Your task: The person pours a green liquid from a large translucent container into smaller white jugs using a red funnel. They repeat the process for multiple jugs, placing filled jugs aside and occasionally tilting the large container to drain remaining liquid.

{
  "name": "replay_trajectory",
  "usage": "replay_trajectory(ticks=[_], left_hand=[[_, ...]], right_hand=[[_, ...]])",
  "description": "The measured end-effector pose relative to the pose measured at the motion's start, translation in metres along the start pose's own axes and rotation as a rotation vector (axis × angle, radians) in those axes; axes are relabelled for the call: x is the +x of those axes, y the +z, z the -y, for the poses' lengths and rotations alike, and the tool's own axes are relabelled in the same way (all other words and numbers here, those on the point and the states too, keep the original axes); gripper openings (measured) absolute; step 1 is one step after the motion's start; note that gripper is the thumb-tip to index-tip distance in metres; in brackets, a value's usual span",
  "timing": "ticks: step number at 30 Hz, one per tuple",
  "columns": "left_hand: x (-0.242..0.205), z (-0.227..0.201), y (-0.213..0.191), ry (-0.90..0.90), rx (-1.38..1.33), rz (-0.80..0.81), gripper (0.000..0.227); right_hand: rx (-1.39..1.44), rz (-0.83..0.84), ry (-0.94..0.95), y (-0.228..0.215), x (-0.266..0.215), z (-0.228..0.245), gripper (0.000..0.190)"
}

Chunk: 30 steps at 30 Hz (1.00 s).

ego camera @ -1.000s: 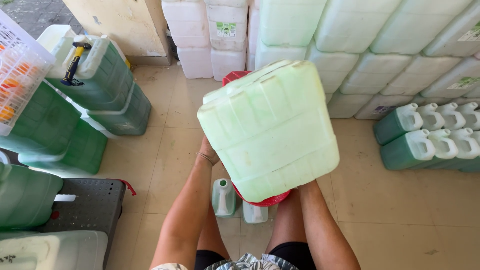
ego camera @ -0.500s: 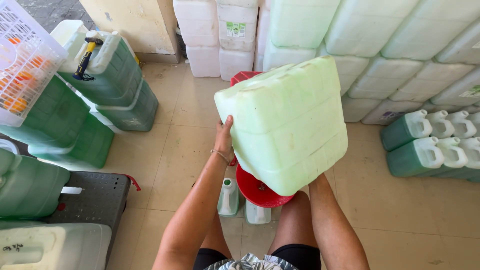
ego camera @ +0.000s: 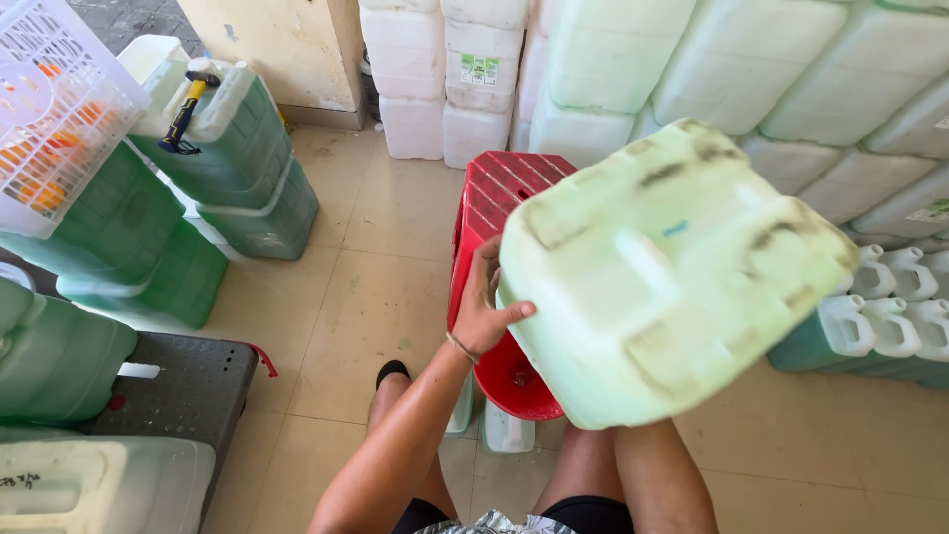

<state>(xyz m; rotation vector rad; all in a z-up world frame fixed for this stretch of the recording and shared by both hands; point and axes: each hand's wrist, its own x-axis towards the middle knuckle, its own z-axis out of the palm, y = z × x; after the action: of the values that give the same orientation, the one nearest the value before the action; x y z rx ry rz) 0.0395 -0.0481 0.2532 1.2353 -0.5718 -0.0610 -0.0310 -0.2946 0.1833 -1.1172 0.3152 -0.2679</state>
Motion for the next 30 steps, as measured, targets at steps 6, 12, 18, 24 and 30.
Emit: replay_trajectory(ticks=[6,12,18,24,30], left_hand=[[-0.009,-0.049,0.008,0.099,-0.001,0.073,0.100],[-0.011,-0.084,0.019,0.288,0.232,0.133,0.082],[-0.009,-0.090,0.031,0.321,0.308,0.153,0.076],[-0.008,-0.080,0.035,0.283,0.293,0.128,0.076],[-0.005,-0.053,0.023,0.158,0.225,0.004,0.085]], right_hand=[[0.022,0.019,-0.059,0.009,0.024,0.028,0.037],[0.015,0.044,-0.083,0.030,0.048,0.042,0.036],[0.005,0.046,-0.052,0.028,0.047,0.026,0.036],[0.008,0.054,-0.033,0.034,0.048,0.016,0.036],[0.003,0.044,-0.037,0.033,0.047,0.019,0.036]])
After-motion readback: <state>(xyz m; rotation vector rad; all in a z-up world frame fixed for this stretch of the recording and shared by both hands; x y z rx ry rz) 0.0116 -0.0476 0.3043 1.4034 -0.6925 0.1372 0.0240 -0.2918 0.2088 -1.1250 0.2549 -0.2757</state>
